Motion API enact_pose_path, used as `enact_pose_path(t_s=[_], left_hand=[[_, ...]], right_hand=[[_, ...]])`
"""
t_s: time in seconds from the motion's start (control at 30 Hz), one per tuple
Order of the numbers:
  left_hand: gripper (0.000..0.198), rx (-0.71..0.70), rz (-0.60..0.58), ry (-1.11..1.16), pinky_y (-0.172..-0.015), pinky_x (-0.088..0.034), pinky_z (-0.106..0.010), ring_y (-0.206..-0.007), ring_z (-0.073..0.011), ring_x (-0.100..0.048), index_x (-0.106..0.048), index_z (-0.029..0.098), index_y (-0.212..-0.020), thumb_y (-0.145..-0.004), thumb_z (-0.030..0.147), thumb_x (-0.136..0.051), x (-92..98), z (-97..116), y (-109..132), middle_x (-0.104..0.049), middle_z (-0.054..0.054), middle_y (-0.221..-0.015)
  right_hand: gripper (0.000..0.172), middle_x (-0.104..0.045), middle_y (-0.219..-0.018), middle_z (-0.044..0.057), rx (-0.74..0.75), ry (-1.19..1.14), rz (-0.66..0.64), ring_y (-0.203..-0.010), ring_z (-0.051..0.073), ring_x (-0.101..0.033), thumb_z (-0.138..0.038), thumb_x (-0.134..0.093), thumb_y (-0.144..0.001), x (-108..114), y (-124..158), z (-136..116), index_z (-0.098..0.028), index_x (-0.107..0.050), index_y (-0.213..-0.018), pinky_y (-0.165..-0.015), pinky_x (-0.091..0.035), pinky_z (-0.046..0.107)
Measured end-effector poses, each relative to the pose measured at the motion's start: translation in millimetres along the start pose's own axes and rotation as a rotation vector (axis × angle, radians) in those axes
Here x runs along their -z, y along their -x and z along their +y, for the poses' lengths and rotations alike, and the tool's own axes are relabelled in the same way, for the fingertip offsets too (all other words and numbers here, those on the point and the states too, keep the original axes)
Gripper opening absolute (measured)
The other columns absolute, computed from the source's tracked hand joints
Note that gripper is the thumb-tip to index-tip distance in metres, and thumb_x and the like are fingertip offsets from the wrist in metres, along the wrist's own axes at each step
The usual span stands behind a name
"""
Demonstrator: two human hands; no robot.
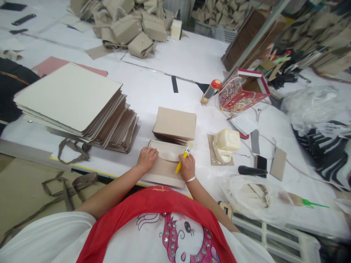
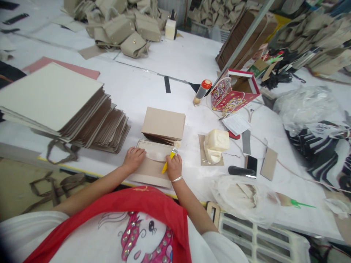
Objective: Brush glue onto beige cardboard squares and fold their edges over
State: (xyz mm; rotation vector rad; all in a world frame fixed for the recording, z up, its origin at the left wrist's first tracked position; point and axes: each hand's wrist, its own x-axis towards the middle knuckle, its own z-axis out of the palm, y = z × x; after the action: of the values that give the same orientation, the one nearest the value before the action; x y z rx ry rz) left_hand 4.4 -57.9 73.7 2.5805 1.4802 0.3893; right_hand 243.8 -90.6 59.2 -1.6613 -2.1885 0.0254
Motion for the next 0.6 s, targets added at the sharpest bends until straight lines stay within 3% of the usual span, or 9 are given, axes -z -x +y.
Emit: enact_pose_path(t_s=[0.13, 0.23, 0.4, 0.6], left_hand=[[0.023, -0.072, -0.042, 0.016, -0.092, -0.033, -0.044, -0.093, -0.0231, -0.052, -0.065, 0.019, -0.093, -0.085, 0.014, -0.043, 10.4, 5.3, 13.7, -0.063, -0.01, -0.091], [0.024, -0.102, -0.037, 0.068, -0.089, -0.036, -0.041, -0.097, -0.0234, -0.051, -0.063, 0.019, -0.099, -0.087, 0.025, -0.044, 9.9, 10.5, 23.1, -0.061, -0.011, -0.102], [0.042, -0.099, 0.009, 0.125, -0.092, -0.036, -0.04, -0.108, -0.0264, -0.047, -0.054, 0.016, -0.118, -0.085, 0.041, -0.047, 3.5, 14.2, 27.9, -0.055, -0.014, -0.12], [0.072, -0.324, -0.177, 0.138, -0.106, -0.019, -0.044, -0.121, -0.0292, -0.038, -0.048, 0.015, -0.127, -0.074, 0.064, -0.051, 8.7, 3.6, 42.2, -0.048, -0.015, -0.131]], right_hand=[[0.026, -0.057, -0.078, 0.006, 0.014, -0.028, 0.029, -0.085, 0.02, -0.049, -0.01, -0.039, -0.082, 9.5, 11.7, 1.2, -0.021, -0.058, -0.096, -0.092, -0.035, 0.04], [0.025, -0.056, -0.08, 0.007, -0.013, -0.017, 0.054, -0.085, 0.022, -0.048, -0.012, -0.041, -0.082, 21.5, 30.1, 15.2, -0.02, -0.057, -0.098, -0.084, -0.039, 0.039], [0.024, -0.051, -0.068, 0.006, -0.277, 0.21, 0.007, -0.07, 0.022, -0.046, -0.018, -0.042, -0.082, 49.1, 73.1, 72.7, -0.015, -0.057, -0.1, -0.068, -0.039, 0.035], [0.027, -0.052, -0.066, 0.007, -0.437, 0.433, -0.153, -0.062, 0.021, -0.048, -0.013, -0.042, -0.08, 66.1, 120.4, 131.8, -0.014, -0.057, -0.102, -0.058, -0.034, 0.031]])
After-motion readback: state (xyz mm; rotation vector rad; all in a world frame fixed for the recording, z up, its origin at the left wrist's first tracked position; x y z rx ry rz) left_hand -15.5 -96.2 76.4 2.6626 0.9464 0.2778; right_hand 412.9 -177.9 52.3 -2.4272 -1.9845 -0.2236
